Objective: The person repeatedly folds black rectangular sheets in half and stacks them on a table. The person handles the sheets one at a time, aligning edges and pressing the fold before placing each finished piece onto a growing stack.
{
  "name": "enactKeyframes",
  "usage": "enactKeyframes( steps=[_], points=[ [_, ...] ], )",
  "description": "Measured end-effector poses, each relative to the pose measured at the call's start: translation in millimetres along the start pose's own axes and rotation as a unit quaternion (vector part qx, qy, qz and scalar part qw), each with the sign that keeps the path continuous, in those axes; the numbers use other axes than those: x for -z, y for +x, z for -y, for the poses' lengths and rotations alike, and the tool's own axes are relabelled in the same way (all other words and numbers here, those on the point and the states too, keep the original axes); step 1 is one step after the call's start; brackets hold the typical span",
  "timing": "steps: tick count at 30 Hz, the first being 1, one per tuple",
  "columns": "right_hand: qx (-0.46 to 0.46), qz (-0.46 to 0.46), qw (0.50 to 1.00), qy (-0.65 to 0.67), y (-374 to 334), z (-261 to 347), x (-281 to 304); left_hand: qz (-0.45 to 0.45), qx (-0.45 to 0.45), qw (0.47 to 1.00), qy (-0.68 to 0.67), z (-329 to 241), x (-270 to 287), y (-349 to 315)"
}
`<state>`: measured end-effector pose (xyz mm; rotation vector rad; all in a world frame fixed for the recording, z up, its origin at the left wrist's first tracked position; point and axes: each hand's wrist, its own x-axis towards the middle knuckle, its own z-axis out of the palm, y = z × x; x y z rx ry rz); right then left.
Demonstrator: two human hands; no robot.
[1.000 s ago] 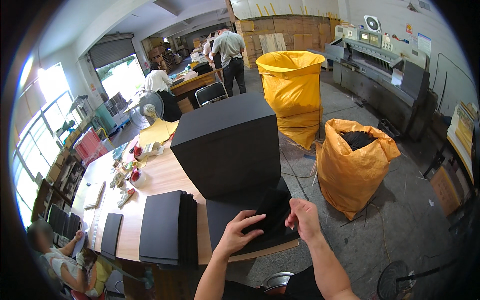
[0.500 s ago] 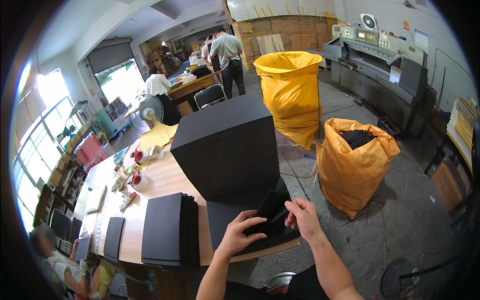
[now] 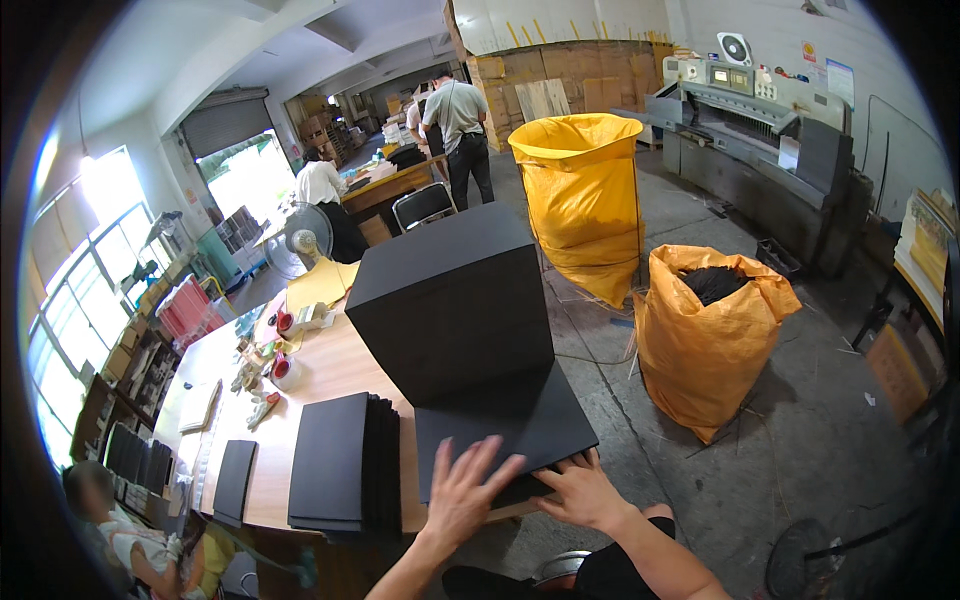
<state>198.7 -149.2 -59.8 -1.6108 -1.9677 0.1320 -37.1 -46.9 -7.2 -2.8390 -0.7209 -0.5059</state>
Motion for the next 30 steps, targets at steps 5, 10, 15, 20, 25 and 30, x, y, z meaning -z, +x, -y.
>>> enactKeyframes(
  steps=[5, 10, 15, 20, 25, 30],
  points=[
    [0.01, -0.051, 0.999, 0.013, 0, 0, -21, -0.228, 0.247, 0.942, 0.017, 36, -25, -79],
    [0.026, -0.128, 0.991, -0.038, -11, -17, -43, -0.216, 0.193, 0.949, -0.126, -25, 2, -90],
    [0.018, -0.103, 0.993, -0.059, -8, -18, -45, -0.267, 0.546, 0.663, -0.438, -49, -39, -113],
    [0.011, -0.081, 0.995, -0.059, -7, -19, -45, -0.13, 0.495, 0.362, -0.779, -39, -37, -95],
    [0.051, -0.124, 0.987, -0.093, -5, -17, -41, -0.243, 0.469, 0.435, -0.73, -26, 16, -127],
    [0.054, -0.147, 0.984, -0.085, 5, -2, -28, -0.42, 0.459, 0.464, -0.631, 26, 30, -217]
  ],
)
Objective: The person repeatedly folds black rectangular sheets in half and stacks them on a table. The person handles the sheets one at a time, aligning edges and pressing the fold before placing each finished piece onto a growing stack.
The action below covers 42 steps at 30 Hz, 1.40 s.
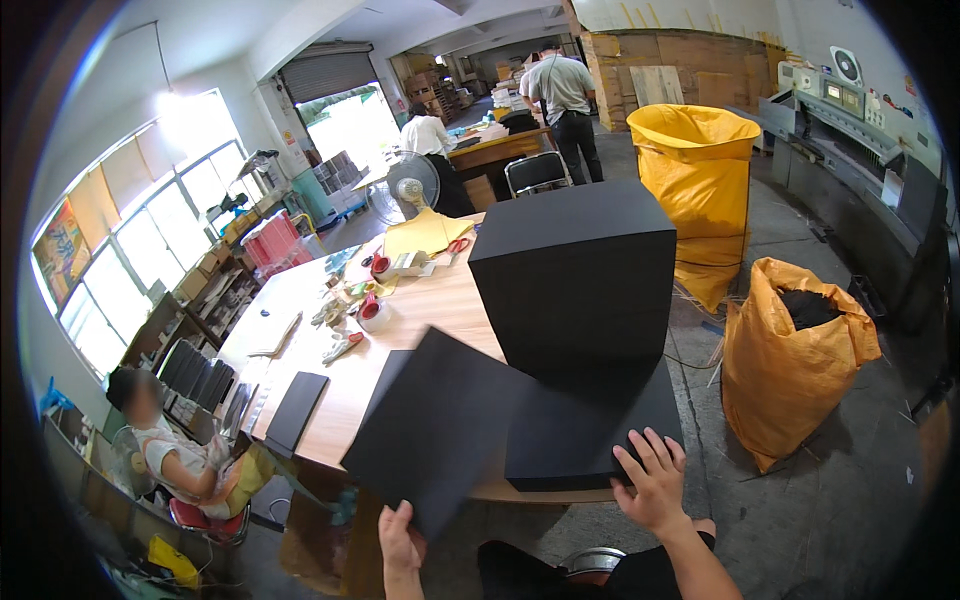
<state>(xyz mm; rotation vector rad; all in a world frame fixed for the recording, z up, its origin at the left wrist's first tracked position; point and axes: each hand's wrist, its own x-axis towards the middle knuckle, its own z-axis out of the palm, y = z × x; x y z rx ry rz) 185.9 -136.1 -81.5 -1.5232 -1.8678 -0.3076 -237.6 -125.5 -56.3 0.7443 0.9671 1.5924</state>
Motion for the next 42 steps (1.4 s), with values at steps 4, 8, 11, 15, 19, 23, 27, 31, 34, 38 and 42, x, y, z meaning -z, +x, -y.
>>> enactKeyframes(
  steps=[4, 8, 11, 15, 19, 23, 27, 31, 34, 38, 42],
  points=[
    [-0.005, 0.003, 1.0, 0.02, 1, 4, 0, -0.047, -0.052, 0.997, -0.017, -12, 20, 45],
    [0.005, 0.006, 1.0, 0.014, 3, 2, 2, -0.077, 0.039, 0.996, 0.013, 1, 38, 79],
    [0.001, 0.01, 1.0, 0.019, 3, 2, 5, -0.099, 0.056, 0.993, 0.042, 1, 31, 80],
    [-0.044, -0.003, 0.992, 0.121, 0, 0, 11, -0.073, 0.097, 0.99, 0.068, -6, 42, 84],
    [-0.138, -0.122, 0.961, 0.208, -11, -19, 34, -0.137, 0.14, 0.866, 0.46, -41, 33, 67],
    [-0.364, -0.105, 0.887, 0.264, -20, -44, 36, 0.009, -0.053, 0.908, 0.415, -26, -67, 46],
    [-0.368, 0.048, 0.911, 0.179, -11, -50, 47, 0.359, -0.169, 0.838, 0.375, 38, -201, 42],
    [-0.361, 0.127, 0.904, 0.189, -9, -61, 54, 0.474, -0.246, 0.728, 0.43, 84, -242, 69],
    [-0.301, 0.151, 0.934, 0.115, 11, -59, 65, 0.457, -0.156, 0.772, 0.414, 89, -240, 73],
    [-0.347, 0.061, 0.917, 0.185, 50, -33, 64, 0.47, -0.143, 0.77, 0.407, 85, -238, 72],
    [-0.359, -0.04, 0.887, 0.286, 63, -19, 36, 0.458, -0.244, 0.78, 0.349, 97, -236, 75]
  ],
)
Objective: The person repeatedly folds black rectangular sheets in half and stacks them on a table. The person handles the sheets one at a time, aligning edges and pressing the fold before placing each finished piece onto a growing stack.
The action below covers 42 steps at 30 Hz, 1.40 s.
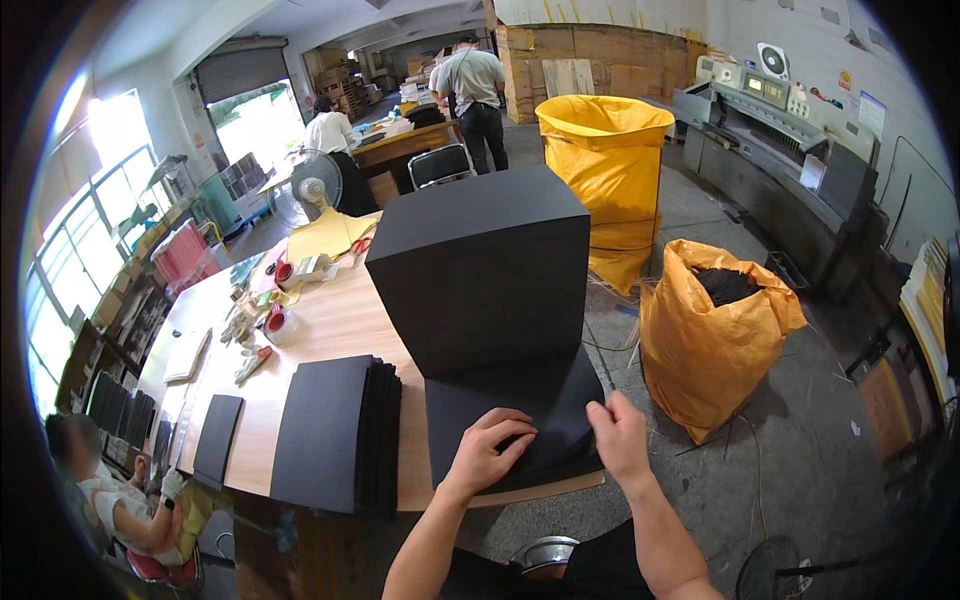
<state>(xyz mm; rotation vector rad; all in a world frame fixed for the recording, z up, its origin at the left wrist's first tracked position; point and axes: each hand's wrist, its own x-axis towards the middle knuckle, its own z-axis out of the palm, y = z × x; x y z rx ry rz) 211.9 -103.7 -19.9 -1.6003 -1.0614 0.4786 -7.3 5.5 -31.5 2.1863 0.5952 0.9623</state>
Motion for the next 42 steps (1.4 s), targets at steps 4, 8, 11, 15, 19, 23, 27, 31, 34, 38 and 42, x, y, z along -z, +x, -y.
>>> enactKeyframes(
  steps=[4, 8, 11, 15, 19, 23, 27, 31, 34, 38, 42],
  points=[
    [-0.065, 0.036, 0.978, 0.195, 9, 7, 0, 0.019, 0.024, 0.999, -0.026, -3, 5, -4],
    [-0.089, 0.03, 0.977, 0.193, 14, 9, 0, 0.063, 0.001, 0.998, -0.013, -11, 11, 2],
    [-0.156, 0.066, 0.921, 0.352, 15, 9, 3, 0.08, 0.033, 0.995, -0.045, -10, 12, 2],
    [-0.147, 0.072, 0.924, 0.346, 15, 2, 4, 0.088, 0.061, 0.992, -0.072, -4, 11, -1],
    [-0.143, 0.076, 0.935, 0.317, 14, 3, 7, 0.075, 0.051, 0.992, -0.083, 3, 11, -3],
    [-0.135, 0.062, 0.962, 0.23, 10, 8, 10, 0.011, 0.098, 0.984, -0.145, -7, 2, -2],
    [-0.013, 0.008, 0.998, 0.067, 16, -15, -6, 0.047, 0.041, 0.998, -0.027, 3, 5, -3],
    [-0.154, 0.075, 0.93, 0.325, 18, 5, 3, 0.07, -0.01, 0.998, 0.001, -10, 8, 0],
    [-0.141, 0.078, 0.929, 0.332, 16, 0, 4, 0.067, 0.031, 0.997, -0.023, -11, 8, -1],
    [-0.124, 0.079, 0.938, 0.314, 13, -5, 7, 0.075, 0.058, 0.994, -0.046, -8, 9, -1],
    [-0.086, 0.045, 0.969, 0.226, 7, -1, 3, 0.06, 0.068, 0.993, -0.078, -9, 9, -2]
  ],
)
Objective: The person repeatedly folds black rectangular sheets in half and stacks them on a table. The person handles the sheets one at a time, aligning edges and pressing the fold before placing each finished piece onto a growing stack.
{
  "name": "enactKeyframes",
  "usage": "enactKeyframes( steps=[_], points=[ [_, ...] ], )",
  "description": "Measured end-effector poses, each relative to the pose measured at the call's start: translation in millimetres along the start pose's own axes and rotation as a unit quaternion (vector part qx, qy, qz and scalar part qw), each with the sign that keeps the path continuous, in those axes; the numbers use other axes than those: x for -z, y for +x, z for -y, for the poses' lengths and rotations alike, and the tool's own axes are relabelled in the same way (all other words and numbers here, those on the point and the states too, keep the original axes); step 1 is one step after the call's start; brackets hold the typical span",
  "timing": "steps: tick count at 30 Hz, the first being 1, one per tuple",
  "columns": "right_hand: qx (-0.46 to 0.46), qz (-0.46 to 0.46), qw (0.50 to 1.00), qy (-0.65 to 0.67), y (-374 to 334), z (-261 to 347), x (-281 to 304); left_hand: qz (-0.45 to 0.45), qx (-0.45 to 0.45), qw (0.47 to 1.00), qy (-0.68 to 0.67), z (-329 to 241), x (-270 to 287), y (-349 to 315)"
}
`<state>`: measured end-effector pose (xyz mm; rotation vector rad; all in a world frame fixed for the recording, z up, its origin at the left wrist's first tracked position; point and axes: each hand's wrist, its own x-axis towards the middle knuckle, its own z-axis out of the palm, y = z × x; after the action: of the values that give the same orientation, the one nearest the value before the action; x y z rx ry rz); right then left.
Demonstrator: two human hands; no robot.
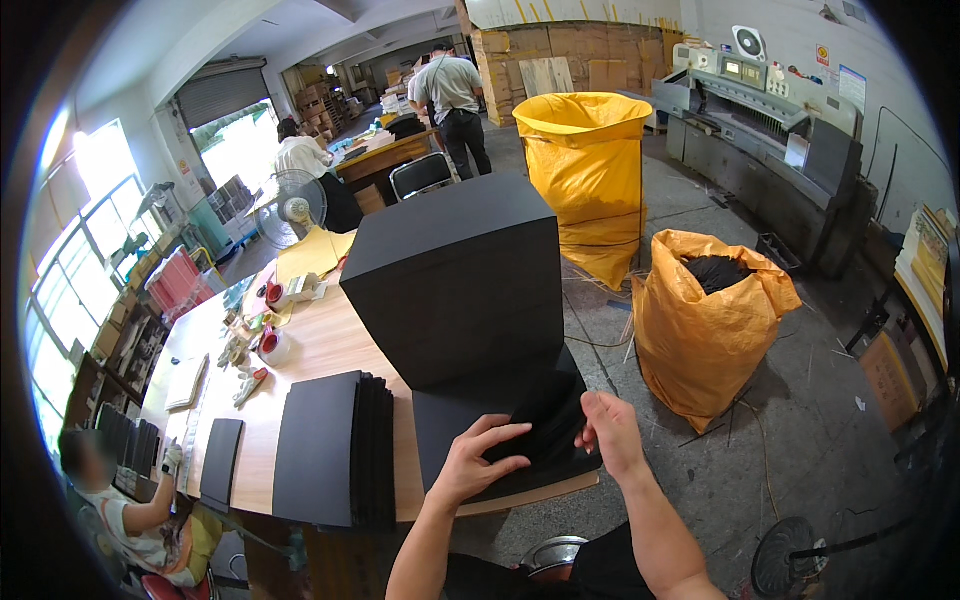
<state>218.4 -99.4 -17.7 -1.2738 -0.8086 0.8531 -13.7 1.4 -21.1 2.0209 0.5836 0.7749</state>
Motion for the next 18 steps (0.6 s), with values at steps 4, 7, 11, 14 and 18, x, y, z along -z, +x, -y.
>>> enactKeyframes(
  steps=[4, 7, 11, 14, 18],
  points=[
    [0.076, -0.041, 0.986, -0.141, 5, -8, -5, -0.059, -0.004, 0.998, 0.004, -9, -7, 5],
    [-0.05, 0.008, 0.995, 0.091, 6, 2, -6, 0.011, -0.04, 0.995, 0.089, 3, 0, 2],
    [-0.067, 0.018, 0.989, 0.129, 6, 3, -2, 0.003, -0.076, 0.993, 0.089, -4, -3, 3],
    [-0.051, 0.03, 0.992, 0.112, 7, -3, 1, 0.001, -0.049, 0.997, 0.062, 1, -2, 1],
    [-0.033, 0.036, 0.989, 0.142, 3, -8, 5, 0.005, -0.028, 0.999, 0.034, 1, -2, 1]
  ],
)
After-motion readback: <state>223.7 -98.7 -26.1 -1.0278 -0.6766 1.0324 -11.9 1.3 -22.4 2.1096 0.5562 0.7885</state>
